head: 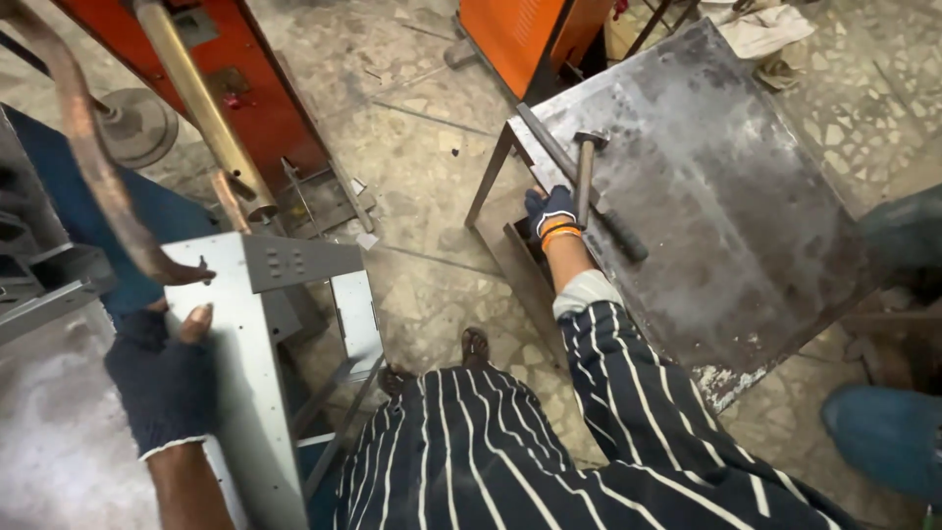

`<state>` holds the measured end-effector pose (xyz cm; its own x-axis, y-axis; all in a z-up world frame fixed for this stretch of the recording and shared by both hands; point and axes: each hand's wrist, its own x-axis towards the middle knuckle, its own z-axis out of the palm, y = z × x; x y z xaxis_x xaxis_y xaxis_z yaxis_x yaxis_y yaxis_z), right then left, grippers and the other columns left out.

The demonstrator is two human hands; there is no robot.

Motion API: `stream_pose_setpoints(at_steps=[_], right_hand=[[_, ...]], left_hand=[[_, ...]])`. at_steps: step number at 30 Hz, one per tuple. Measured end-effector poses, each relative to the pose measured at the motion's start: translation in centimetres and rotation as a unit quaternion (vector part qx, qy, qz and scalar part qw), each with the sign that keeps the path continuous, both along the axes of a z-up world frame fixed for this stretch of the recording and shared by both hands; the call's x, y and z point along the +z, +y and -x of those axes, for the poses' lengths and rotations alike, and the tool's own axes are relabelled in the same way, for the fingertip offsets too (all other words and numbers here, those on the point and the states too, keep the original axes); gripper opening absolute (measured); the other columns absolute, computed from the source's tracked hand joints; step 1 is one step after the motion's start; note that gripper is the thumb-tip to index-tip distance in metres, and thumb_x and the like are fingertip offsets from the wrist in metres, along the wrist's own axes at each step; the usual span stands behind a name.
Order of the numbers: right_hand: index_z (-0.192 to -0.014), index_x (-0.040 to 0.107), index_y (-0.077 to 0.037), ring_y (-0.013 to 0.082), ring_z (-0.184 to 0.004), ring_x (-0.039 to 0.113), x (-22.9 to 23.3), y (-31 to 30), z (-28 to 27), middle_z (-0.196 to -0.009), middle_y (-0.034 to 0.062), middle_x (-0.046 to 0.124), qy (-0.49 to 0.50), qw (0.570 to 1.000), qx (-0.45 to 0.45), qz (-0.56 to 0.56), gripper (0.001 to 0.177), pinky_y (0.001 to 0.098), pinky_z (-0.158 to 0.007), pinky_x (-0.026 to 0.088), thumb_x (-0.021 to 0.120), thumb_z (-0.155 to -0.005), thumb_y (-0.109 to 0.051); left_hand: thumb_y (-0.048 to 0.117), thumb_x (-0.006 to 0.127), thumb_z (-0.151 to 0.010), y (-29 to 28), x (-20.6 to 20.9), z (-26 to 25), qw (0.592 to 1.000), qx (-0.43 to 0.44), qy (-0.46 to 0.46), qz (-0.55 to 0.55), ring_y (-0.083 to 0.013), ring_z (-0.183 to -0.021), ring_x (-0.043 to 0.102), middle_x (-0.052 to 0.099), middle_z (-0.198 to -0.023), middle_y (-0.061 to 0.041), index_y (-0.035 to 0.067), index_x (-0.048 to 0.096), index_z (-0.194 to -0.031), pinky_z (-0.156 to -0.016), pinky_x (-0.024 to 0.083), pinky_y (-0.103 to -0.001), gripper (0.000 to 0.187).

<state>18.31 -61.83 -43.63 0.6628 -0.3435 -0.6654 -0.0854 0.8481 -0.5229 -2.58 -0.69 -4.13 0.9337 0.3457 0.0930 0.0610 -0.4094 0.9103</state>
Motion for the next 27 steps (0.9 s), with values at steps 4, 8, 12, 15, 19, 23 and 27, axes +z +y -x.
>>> stream_pose_setpoints(at_steps=[4, 8, 12, 15, 19, 23, 27], right_hand=[[-0.105, 0.056, 0.004, 0.0368, -0.084, 0.073, -3.7, -2.3, -2.7, -0.098, 0.0207, 0.073, -0.040, 0.997, -0.044, -0.044, 0.022, 0.0446, -0.072, 0.066, 0.049, -0.100, -0.016], [-0.096, 0.063, 0.007, 0.0397, -0.071, 0.071, -0.8, -0.8, -3.4, -0.091, 0.0250, 0.072, 0.036, 0.994, -0.100, 0.017, 0.022, 0.0471, -0.057, 0.058, 0.055, -0.097, -0.014], [-0.084, 0.065, 0.013, 0.0384, -0.063, 0.074, 11.3, 3.9, -0.5, -0.087, 0.0257, 0.074, 0.160, 0.976, -0.108, 0.104, 0.053, 0.0431, -0.051, 0.061, 0.062, -0.101, -0.038], [-0.081, 0.068, -0.002, 0.0341, -0.065, 0.069, 15.3, 5.5, 2.2, -0.076, 0.0192, 0.072, 0.246, 0.920, -0.079, 0.296, 0.042, 0.0445, -0.051, 0.049, 0.066, -0.096, -0.041], [-0.087, 0.065, -0.005, 0.0397, -0.079, 0.068, 19.4, 5.2, 5.3, -0.084, 0.0185, 0.072, 0.222, 0.646, -0.032, 0.730, 0.029, 0.0492, -0.071, 0.054, 0.080, -0.087, -0.029], [-0.103, 0.059, -0.007, 0.0422, -0.087, 0.068, 19.3, 2.5, 5.9, -0.104, 0.0237, 0.067, 0.322, 0.493, 0.110, 0.801, 0.044, 0.0507, -0.071, 0.053, 0.078, -0.066, -0.021], [-0.105, 0.058, 0.000, 0.0464, -0.091, 0.067, 10.9, -2.9, 3.7, -0.102, 0.0280, 0.067, 0.219, 0.506, 0.139, 0.823, 0.047, 0.0482, -0.078, 0.056, 0.078, -0.067, -0.020]], left_hand=[[0.019, 0.079, -0.095, -0.7, 0.2, 0.5, 1.000, 0.010, 0.006, 0.027, -0.0156, -0.100, 0.061, 0.069, -0.113, -0.012, -0.006, 0.062, -0.127, -0.090, 0.047, -0.030, 0.044], [0.023, 0.082, -0.095, 0.5, -1.5, 0.9, 0.990, 0.057, 0.056, -0.118, -0.0243, -0.099, 0.066, 0.072, -0.106, -0.020, -0.010, 0.065, -0.120, -0.089, 0.050, -0.035, 0.044], [0.029, 0.084, -0.095, 0.7, -1.8, 1.3, 0.973, 0.075, 0.073, -0.206, -0.0310, -0.097, 0.067, 0.072, -0.101, -0.023, -0.011, 0.068, -0.117, -0.089, 0.050, -0.040, 0.048], [0.032, 0.085, -0.096, 0.7, -1.5, 1.3, 0.965, 0.079, 0.085, -0.233, -0.0337, -0.094, 0.065, 0.070, -0.095, -0.024, -0.010, 0.069, -0.117, -0.086, 0.049, -0.043, 0.049], [0.034, 0.085, -0.093, 0.1, -1.4, 1.3, 0.970, 0.088, 0.083, -0.213, -0.0322, -0.093, 0.067, 0.070, -0.095, -0.023, -0.009, 0.069, -0.116, -0.086, 0.050, -0.043, 0.052], [0.029, 0.084, -0.097, -1.2, -0.1, 1.4, 0.982, 0.085, 0.059, -0.161, -0.0239, -0.095, 0.065, 0.072, -0.099, -0.016, -0.008, 0.068, -0.113, -0.089, 0.049, -0.036, 0.043], [0.020, 0.079, -0.099, -2.4, 0.9, 1.0, 0.997, 0.056, 0.004, -0.049, -0.0157, -0.094, 0.060, 0.071, -0.104, -0.011, -0.007, 0.064, -0.114, -0.086, 0.048, -0.031, 0.034]])
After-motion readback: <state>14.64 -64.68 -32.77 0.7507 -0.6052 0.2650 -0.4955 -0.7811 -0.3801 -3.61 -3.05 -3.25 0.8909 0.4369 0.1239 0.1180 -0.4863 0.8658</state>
